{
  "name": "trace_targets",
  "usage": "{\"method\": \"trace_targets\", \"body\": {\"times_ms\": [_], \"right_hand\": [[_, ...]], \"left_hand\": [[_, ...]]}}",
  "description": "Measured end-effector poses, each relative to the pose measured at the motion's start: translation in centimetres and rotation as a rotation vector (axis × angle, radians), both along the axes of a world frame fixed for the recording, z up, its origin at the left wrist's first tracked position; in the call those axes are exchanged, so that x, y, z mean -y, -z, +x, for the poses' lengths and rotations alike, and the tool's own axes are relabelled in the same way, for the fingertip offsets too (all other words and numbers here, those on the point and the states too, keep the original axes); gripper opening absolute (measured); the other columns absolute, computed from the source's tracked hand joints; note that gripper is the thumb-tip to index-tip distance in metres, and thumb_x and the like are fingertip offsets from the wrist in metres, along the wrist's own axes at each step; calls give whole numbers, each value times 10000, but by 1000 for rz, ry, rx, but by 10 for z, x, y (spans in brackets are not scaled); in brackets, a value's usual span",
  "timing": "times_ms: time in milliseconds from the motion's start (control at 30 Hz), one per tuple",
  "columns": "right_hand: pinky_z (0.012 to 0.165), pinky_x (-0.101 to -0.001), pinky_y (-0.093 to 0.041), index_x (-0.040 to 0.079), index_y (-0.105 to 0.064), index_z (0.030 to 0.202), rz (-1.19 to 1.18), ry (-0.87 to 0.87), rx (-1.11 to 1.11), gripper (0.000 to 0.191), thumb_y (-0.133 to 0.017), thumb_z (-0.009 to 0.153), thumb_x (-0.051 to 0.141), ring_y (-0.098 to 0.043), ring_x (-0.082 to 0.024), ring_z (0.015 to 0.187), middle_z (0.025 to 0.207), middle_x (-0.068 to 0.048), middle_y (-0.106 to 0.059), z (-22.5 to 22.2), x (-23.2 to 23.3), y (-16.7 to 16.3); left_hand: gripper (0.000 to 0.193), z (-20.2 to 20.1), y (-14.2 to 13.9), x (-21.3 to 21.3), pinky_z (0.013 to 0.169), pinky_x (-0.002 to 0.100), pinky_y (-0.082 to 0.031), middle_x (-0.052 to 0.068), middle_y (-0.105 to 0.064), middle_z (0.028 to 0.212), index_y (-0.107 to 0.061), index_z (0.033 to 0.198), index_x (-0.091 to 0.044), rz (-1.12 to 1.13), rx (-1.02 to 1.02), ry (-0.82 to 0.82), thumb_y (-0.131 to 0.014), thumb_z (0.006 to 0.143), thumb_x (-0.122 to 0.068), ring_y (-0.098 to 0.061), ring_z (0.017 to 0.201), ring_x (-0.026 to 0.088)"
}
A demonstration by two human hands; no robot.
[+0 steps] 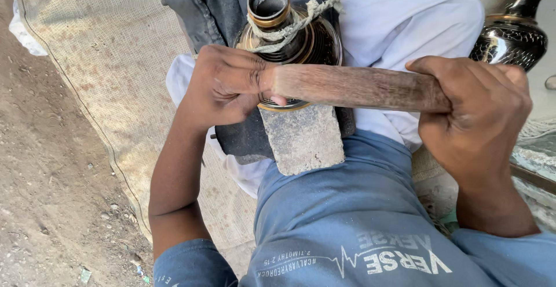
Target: The person sits on the floor with an engraved brass vase on their lap and hammers a small punch against the vase surface using a wooden mallet, working the pattern around the body. They reposition the vase and the punch between strikes and briefly reach for another vase on the floor.
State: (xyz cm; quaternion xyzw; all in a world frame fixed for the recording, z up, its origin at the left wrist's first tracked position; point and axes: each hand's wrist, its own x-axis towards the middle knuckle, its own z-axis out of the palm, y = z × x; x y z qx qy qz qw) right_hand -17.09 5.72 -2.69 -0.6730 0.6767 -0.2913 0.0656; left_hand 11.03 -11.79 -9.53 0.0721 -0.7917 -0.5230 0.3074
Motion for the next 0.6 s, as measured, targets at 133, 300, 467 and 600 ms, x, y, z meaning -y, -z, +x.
{"method": "trace_targets", "body": {"times_ms": [133, 300, 467, 600], "right_hand": [[707, -281, -519, 58, -646, 1136, 25, 38, 250, 251, -739, 923, -37, -720, -131, 806, 934, -25, -730, 4, 0, -5], [663, -301, -503, 61, -694, 1104, 101, 197, 360, 233, -754, 892, -13, -686, -158, 740, 879, -46, -725, 4, -2, -7], [715, -366, -515, 18, -709, 1007, 11, 63, 34, 208, -755, 832, -85, -702, -219, 786, 851, -115, -724, 4, -7, -3], [747, -329, -543, -12, -695, 1018, 71, 96, 26, 263, -730, 779, -116, -703, -212, 822, 885, -137, -714, -2, -3, -1]], "left_hand": [[489, 2, -1, 1, 846, 259, -644, 125, -772, 1159, -704, 1297, -63, 40, -9, 44, -637, 836, 88, -800, 944, 183], [479, 2, 1, 2, 791, 257, -616, 113, -775, 1063, -738, 1262, -88, -23, 38, 16, -682, 827, 104, -781, 857, 180], [505, -1, -1, 2, 757, 253, -618, 74, -780, 970, -734, 1233, -126, -37, 18, 17, -662, 796, 116, -774, 854, 174], [535, -4, -8, -3, 780, 258, -623, 69, -784, 1000, -717, 1287, -113, -70, 43, -9, -650, 810, 120, -782, 893, 181]]}}
